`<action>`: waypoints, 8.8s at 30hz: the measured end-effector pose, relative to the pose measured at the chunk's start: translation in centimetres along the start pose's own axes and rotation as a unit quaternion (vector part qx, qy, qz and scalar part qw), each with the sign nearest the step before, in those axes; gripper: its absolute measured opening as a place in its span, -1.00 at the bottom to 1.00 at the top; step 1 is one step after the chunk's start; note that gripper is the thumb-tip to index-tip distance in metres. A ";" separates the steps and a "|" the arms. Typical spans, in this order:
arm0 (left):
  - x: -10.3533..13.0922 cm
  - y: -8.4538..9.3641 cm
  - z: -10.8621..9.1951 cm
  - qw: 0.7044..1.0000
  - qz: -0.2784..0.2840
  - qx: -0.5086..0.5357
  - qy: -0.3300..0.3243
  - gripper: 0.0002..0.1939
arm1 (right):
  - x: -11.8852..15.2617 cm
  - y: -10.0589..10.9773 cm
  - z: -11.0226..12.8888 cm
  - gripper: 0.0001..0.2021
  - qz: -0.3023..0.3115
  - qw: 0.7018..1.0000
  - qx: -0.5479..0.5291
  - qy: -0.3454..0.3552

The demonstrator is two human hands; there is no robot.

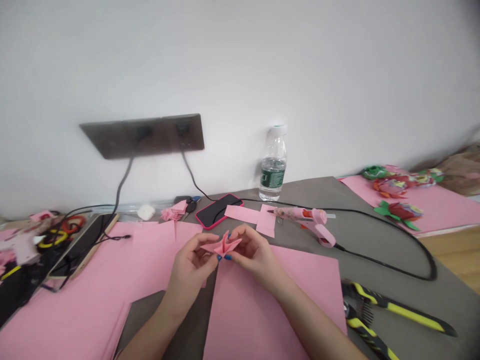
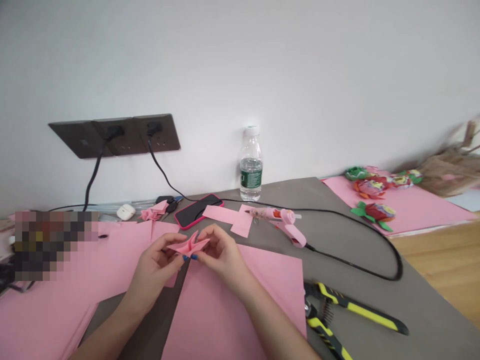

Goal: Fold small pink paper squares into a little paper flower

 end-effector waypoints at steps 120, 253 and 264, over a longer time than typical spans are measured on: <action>1.1 -1.1 -0.3 0.956 0.202 -0.207 -0.052 -0.61 | 0.6 -0.9 2.0 -0.60 0.095 0.981 0.168 0.018; 1.3 -1.3 -0.5 0.951 0.249 -0.182 -0.021 -0.65 | 1.0 -0.7 1.3 -0.65 0.107 0.977 0.185 -0.007; 1.5 -1.3 -0.1 0.942 0.259 -0.214 -0.014 -0.66 | 1.0 -0.7 1.3 -0.69 0.108 0.969 0.224 -0.005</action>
Point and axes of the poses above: each hand's wrist, its own x-axis away from the middle knuckle, its own y-axis out of the back of the hand, z = x × y, the point moved 3 cm from there along -x, towards the middle knuckle, and after that the axes turned 5 degrees about x, right-handed, at the moved point
